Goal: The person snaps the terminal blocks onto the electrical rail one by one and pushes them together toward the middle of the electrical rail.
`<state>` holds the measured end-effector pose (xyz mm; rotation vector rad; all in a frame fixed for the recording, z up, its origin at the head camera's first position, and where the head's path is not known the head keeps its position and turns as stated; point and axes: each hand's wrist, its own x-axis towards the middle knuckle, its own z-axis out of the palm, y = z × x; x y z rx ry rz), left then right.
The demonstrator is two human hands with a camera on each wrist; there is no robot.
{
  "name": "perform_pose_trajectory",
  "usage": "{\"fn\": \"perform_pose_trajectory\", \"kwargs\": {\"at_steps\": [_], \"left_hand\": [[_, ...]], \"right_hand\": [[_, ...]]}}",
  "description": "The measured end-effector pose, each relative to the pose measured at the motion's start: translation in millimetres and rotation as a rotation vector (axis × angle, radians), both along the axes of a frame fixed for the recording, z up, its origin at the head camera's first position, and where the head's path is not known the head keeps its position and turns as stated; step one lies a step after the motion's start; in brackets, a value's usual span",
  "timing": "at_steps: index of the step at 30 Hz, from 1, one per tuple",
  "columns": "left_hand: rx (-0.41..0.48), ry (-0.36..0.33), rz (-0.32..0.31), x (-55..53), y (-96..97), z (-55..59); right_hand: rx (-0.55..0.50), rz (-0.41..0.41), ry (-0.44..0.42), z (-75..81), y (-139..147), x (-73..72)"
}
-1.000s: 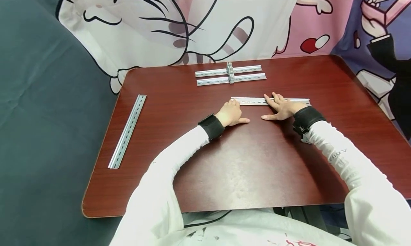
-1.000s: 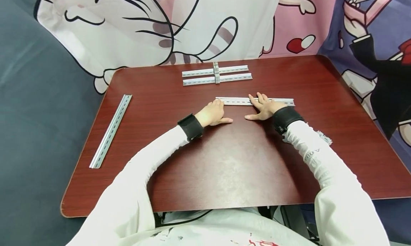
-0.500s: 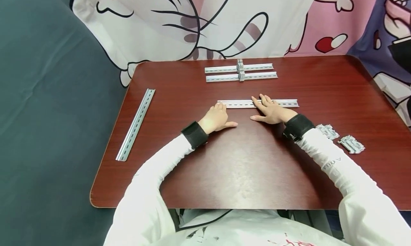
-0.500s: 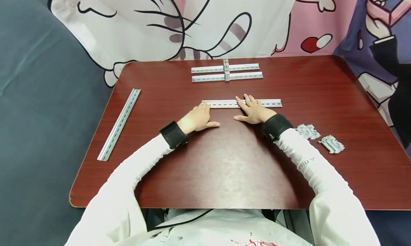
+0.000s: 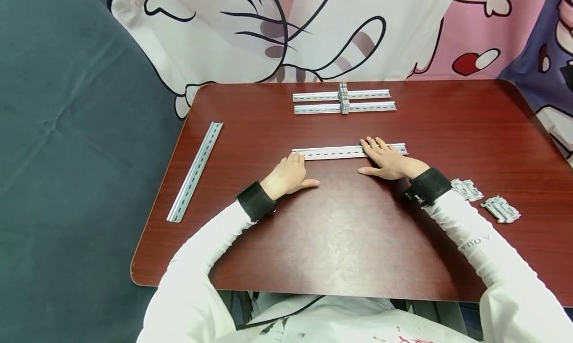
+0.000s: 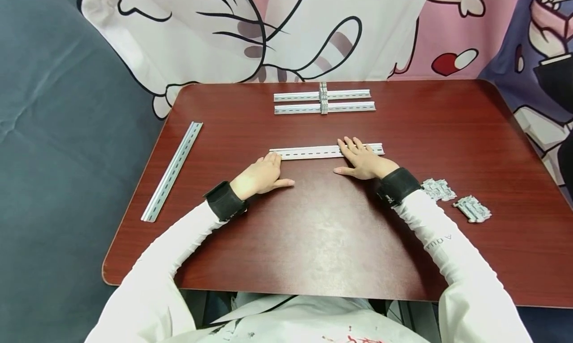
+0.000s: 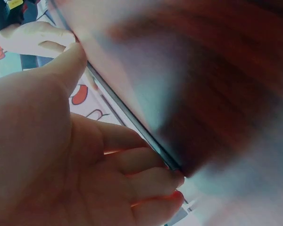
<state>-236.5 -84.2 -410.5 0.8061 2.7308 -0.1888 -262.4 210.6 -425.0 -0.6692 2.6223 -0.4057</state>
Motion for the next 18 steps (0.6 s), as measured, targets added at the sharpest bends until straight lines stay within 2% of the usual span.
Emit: {"fn": "perform_pose_trajectory", "kwargs": {"at_steps": [5, 8, 11, 14, 18], "left_hand": [[0.029, 0.017, 0.017, 8.0, -8.9, -0.1], [0.054, 0.025, 0.018, 13.2, -13.7, -0.7], [0.073, 0.008, 0.027, 16.5, -16.9, -0.3], [0.098, 0.005, 0.034, 19.2, -18.5, 0.6], [0.139, 0.054, 0.016, 25.3, -19.1, 0.6]], "right_hand": [[0.045, -0.063, 0.024, -7.8, 26, 2.1], [0.049, -0.103, -0.003, 1.6, 30, 12.2], [0.024, -0.131, -0.04, 12.7, 29, 23.3], [-0.032, -0.146, -0.035, 13.8, 31, 28.2], [-0.073, -0.156, -0.039, 15.5, 37, 32.9]]}}
